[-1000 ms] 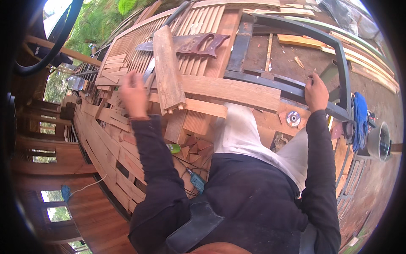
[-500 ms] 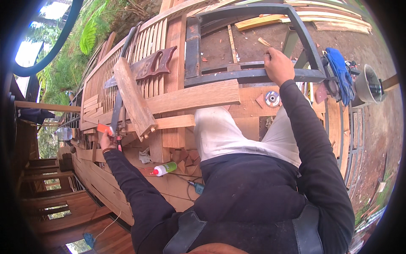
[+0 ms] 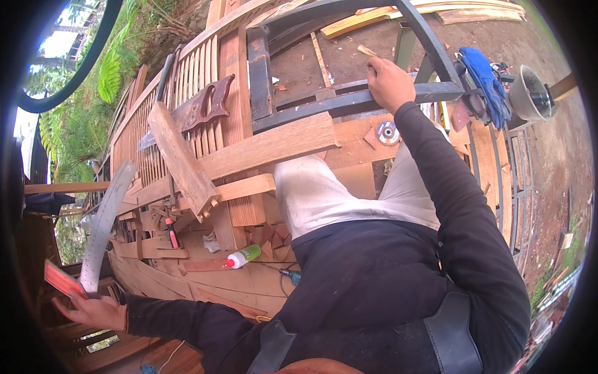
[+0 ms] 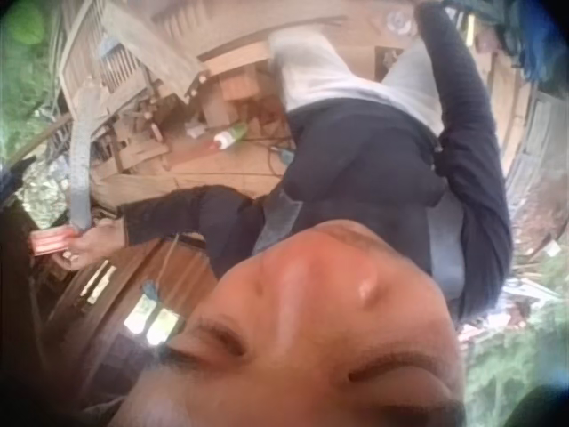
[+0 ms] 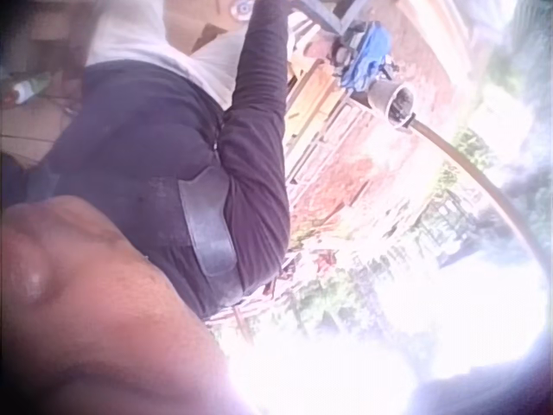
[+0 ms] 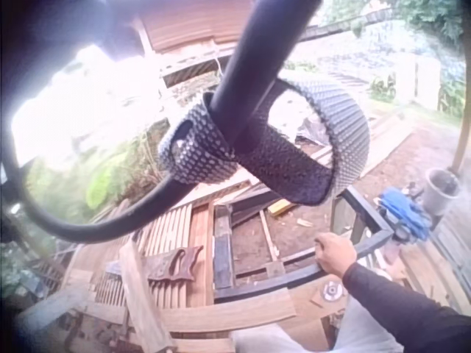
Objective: The person assembles a wooden structure by fitting wooden planks into a metal frame. They use a hand saw to trim a plank, then measure and mark it with a square ruler and pencil before repositioning it.
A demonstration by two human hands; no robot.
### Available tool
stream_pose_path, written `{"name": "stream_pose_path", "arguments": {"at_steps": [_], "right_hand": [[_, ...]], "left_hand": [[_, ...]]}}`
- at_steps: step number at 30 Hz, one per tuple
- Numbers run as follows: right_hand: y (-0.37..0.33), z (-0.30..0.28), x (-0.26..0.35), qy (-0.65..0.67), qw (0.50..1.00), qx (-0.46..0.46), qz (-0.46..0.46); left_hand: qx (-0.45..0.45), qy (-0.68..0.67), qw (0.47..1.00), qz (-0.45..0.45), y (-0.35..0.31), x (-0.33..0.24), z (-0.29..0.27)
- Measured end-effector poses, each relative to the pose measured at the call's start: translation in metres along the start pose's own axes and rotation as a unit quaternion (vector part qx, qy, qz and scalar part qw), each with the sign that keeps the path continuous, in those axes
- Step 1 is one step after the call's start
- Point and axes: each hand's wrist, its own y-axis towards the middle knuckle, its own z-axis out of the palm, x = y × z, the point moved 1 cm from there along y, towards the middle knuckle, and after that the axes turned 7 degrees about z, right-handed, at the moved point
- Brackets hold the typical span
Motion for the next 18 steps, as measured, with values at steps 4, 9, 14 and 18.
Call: {"name": "stream_pose_path", "arguments": {"at_steps": [4,9,14,18], "right_hand": [[-0.001,-0.002,0.0,0.014,1.0,-0.004,-0.007],[0.0,0.0,-0.002,0.012,1.0,0.002,0.004],[0.006,-0.001,-0.002,0.0,0.998,0.055,0.021],[0.016,-0.002,0.002,-0.037,0.987,0.146,0.053]], "left_hand": [[0.295,0.08,0.936,0.171,-0.013,-0.015,0.056],[0.429,-0.275,0.836,-0.204,-0.08,-0.039,0.161],[0.541,-0.477,0.66,-0.211,-0.108,-0.044,0.199],[0.636,-0.334,0.68,-0.147,-0.128,-0.033,0.205]]}}
